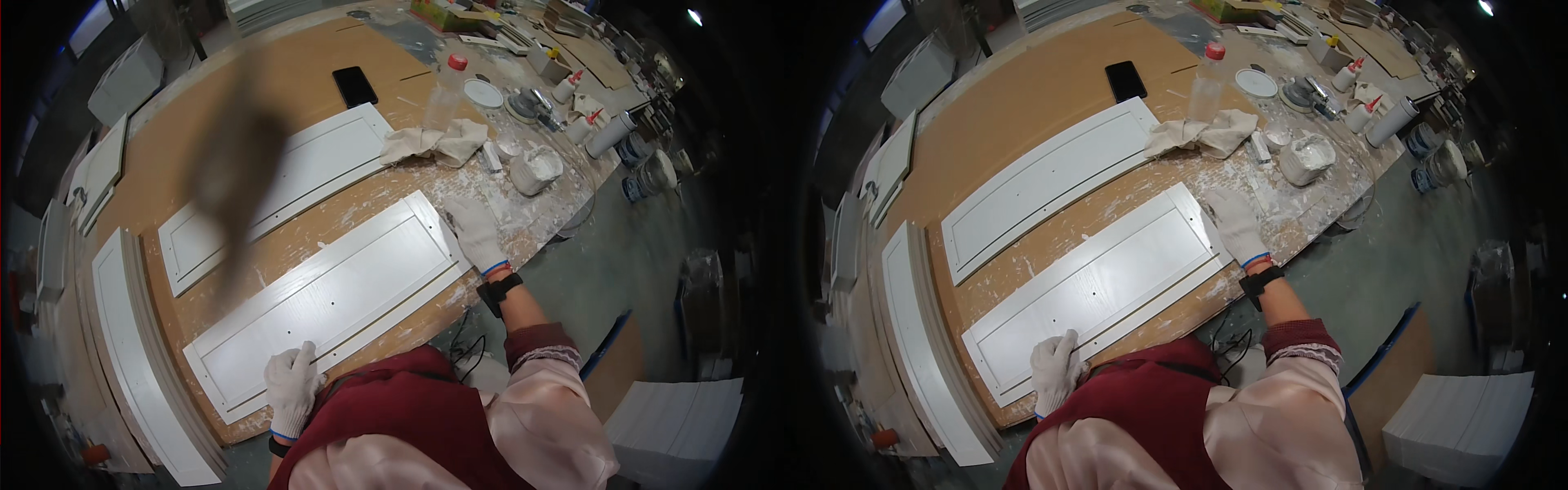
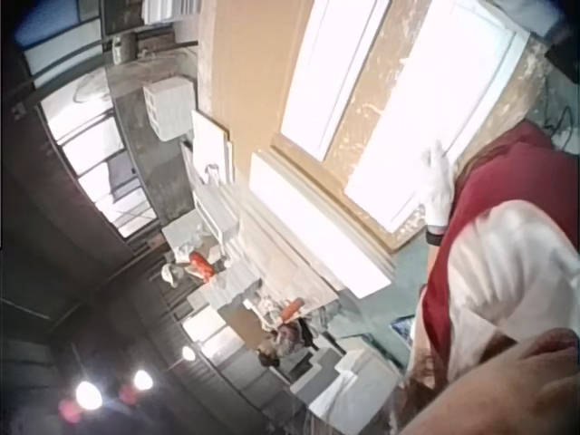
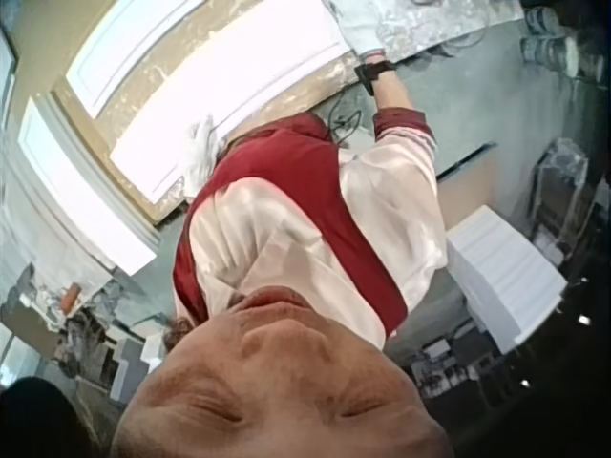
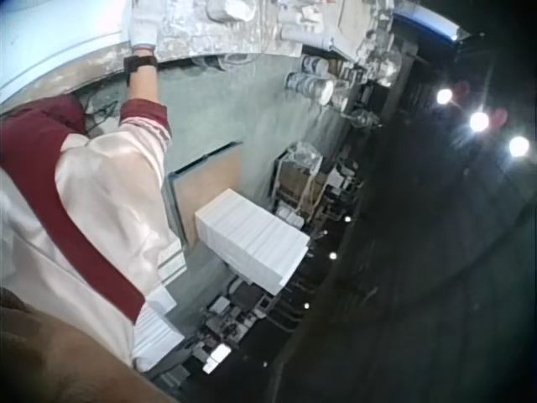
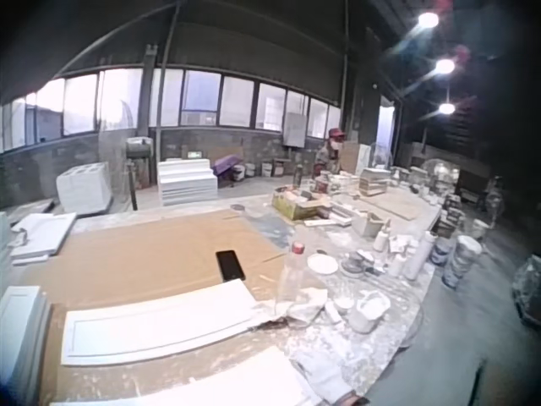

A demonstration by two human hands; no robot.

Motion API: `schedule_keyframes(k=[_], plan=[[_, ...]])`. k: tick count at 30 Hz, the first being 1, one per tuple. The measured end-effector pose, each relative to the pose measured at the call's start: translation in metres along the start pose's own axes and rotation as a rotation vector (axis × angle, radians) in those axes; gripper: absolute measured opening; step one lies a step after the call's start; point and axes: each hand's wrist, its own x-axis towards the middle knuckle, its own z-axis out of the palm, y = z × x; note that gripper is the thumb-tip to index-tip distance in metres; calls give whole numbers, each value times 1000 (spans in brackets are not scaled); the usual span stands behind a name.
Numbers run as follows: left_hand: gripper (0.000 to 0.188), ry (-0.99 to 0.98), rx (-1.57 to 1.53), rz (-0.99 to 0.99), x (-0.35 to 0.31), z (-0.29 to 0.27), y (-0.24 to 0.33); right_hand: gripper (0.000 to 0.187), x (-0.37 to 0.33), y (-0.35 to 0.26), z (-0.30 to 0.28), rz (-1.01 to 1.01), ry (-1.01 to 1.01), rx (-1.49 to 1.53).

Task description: The person sands the surface of white cabinet doors using a sanding block. They work on the flat panels and edges, flipping the doors over to treat both sides. The person handles the doors one at a time, moving them around the workbench to access different areas.

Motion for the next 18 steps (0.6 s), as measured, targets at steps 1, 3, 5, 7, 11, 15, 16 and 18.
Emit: schedule_keyframes(k=[1,3,5,7,11,15,16,18], plan=[[69,0,-3,4,-1,0,-1,29,2,-5,3,-53,127,67],[70,0,-8,8,-4,0,-2,26,4,-5,-9,-55,309,-20],[70,-5,-45,-55,-12,2,-3,26,-2,-2,-20,64,398,-34],[68,-52,-160,-158,-18,8,-9,28,-10,10,-40,297,421,-2],[59,-151,-240,-165,-14,-17,-2,22,-43,26,-57,507,-148,-49],[53,-215,-238,-16,13,-63,14,20,-47,1,-33,556,-129,-68],[54,-195,-224,5,21,-67,16,21,-44,-5,-30,557,-112,-102],[55,-144,-197,58,41,-74,21,24,-42,9,-9,485,-31,-222]])
